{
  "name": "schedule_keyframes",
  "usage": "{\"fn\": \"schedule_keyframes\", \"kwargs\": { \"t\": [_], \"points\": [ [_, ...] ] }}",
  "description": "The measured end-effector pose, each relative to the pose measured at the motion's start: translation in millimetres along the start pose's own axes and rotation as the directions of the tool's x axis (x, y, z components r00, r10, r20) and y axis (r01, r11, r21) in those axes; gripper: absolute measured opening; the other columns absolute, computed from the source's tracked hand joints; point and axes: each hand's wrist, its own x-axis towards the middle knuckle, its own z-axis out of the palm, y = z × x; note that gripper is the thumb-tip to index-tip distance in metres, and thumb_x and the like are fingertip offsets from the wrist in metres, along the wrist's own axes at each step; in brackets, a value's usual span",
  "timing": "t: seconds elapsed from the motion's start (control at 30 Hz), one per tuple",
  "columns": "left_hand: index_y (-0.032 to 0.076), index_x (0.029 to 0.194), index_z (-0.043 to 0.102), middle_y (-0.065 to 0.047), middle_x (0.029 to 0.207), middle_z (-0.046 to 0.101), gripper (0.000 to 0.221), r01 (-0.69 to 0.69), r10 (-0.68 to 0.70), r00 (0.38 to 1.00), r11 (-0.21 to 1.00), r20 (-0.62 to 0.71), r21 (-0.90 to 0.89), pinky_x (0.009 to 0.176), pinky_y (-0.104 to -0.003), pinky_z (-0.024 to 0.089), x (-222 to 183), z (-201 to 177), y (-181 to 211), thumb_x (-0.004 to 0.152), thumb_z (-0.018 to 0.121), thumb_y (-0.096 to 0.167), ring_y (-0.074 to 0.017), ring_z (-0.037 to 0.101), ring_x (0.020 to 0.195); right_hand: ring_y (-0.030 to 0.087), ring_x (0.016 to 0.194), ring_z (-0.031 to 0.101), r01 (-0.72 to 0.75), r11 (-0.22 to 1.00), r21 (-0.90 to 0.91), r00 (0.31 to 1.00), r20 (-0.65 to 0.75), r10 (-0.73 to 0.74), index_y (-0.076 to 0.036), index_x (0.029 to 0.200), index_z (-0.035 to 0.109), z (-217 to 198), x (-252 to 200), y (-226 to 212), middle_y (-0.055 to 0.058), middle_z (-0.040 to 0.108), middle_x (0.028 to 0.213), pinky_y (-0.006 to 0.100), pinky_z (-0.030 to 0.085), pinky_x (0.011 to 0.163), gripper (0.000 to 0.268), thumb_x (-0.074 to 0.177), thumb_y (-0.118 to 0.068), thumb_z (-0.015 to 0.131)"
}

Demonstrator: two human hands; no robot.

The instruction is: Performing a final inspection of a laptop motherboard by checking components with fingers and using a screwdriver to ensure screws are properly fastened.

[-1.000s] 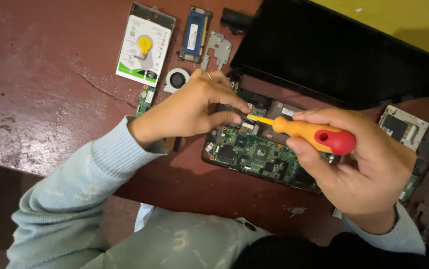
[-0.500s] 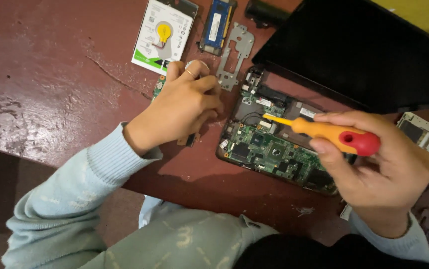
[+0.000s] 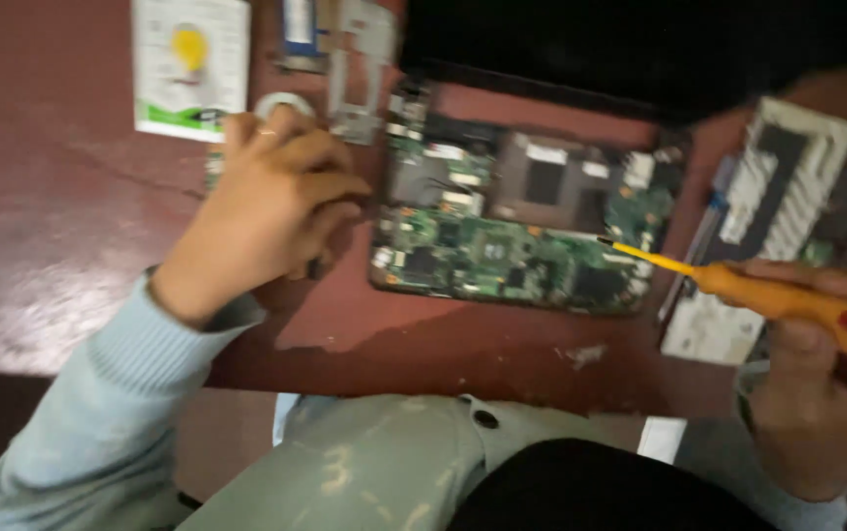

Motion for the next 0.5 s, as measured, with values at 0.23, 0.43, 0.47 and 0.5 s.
{"fn": "schedule_keyframes", "kwargs": {
  "t": [0.23,0.43,0.47,0.5],
  "points": [
    [0.007,0.120,0.071,-0.009,0.114,0.065,0.033,-0.007,0.028,0.994,0.980,-0.104,0.198,0.081,-0.047,0.044,13.8,-4.4,76.3,0.094,0.082,0.024,-0.0335,0.057,0.110,0.043,0.104,0.075,-0.032,0.998,0.048,0.999,0.023,0.031,0.008,0.117,0.039,-9.0,-74.4,40.6,0.036,0.067,0.111,0.042,0.064,0.090,0.022,0.104,-0.008,0.048],
    [0.015,0.135,0.068,-0.013,0.145,0.060,0.073,-0.082,0.089,0.996,0.981,-0.032,0.174,0.114,-0.055,0.043,17.1,58.7,127.0,0.079,0.086,0.059,-0.0330,0.050,0.138,0.044,0.088,0.076,0.149,0.988,0.027,0.976,-0.162,-0.143,0.014,0.106,0.050,30.2,-69.3,25.5,0.032,0.066,0.096,0.048,0.070,0.084,0.029,0.098,-0.012,0.060],
    [0.013,0.141,0.064,-0.016,0.150,0.053,0.080,-0.100,0.103,0.995,0.976,-0.008,0.196,0.115,-0.058,0.040,18.1,66.4,130.2,0.079,0.088,0.060,-0.0362,0.044,0.142,0.045,0.089,0.075,0.145,0.989,0.024,0.979,-0.148,-0.140,0.015,0.105,0.050,31.0,-69.5,26.4,0.032,0.064,0.095,0.050,0.070,0.085,0.030,0.098,-0.012,0.060],
    [0.012,0.146,0.060,-0.019,0.156,0.046,0.088,-0.118,0.117,0.993,0.969,0.017,0.215,0.117,-0.062,0.038,18.7,73.9,133.4,0.080,0.089,0.060,-0.0394,0.039,0.147,0.045,0.089,0.075,0.139,0.990,0.019,0.982,-0.134,-0.135,0.017,0.104,0.051,31.6,-70.0,26.5,0.031,0.061,0.095,0.053,0.071,0.086,0.030,0.098,-0.011,0.060]
  ]
}}
